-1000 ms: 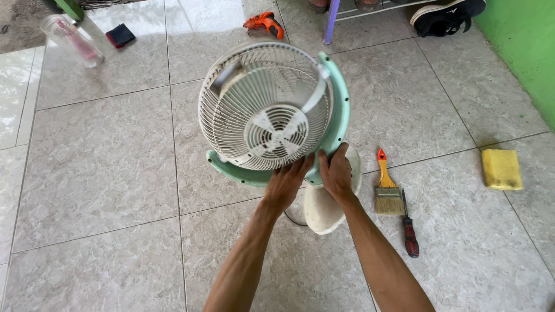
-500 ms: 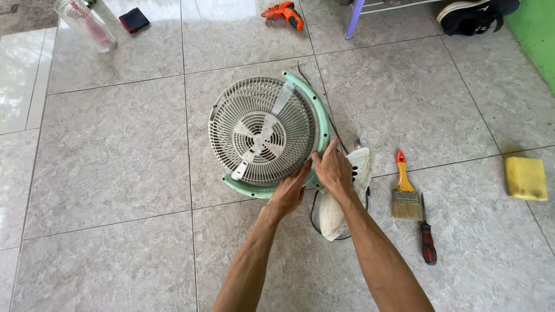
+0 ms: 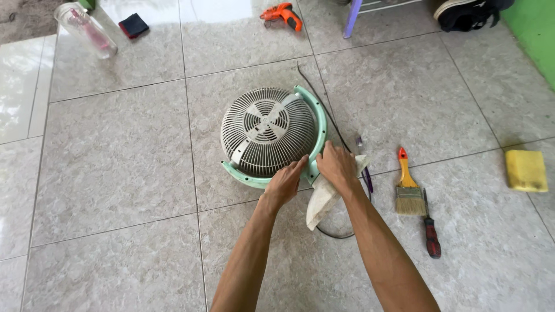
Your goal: The person uses a screwdriver to remove screws from the front grill and base of a standing fan. They detach the front grill and then remove the base cover, exposing the internal components.
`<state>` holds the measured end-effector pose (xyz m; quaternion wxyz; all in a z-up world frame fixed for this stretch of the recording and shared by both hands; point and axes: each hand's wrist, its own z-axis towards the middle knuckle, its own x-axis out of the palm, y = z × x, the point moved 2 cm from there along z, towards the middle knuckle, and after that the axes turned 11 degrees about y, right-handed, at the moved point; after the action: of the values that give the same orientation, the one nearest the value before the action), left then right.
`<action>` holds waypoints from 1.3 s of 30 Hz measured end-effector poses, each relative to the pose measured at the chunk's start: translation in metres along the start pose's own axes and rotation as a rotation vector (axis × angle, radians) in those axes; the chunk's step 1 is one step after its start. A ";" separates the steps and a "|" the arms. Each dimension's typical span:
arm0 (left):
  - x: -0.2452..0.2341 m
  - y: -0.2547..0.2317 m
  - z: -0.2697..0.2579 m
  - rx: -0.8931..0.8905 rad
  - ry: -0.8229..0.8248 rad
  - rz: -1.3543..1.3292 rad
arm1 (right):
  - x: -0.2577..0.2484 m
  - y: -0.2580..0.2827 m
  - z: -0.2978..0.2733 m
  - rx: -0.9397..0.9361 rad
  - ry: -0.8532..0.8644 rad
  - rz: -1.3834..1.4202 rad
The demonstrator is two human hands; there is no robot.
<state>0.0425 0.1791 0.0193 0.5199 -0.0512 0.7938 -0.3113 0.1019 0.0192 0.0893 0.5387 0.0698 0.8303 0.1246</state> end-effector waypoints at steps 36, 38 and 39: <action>0.113 -0.251 0.068 0.376 -0.020 0.322 | 0.014 -0.309 -0.183 0.221 -0.120 0.198; 0.124 -0.252 0.075 0.364 -0.011 0.334 | 0.029 -0.320 -0.177 0.277 -0.052 0.228; 0.128 -0.253 0.078 0.355 -0.009 0.340 | 0.036 -0.325 -0.175 0.274 -0.040 0.224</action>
<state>-0.0099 -0.1098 0.0350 0.5692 0.1737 0.7217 -0.3536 -0.0667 -0.3069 0.0343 0.5233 0.2371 0.8156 0.0684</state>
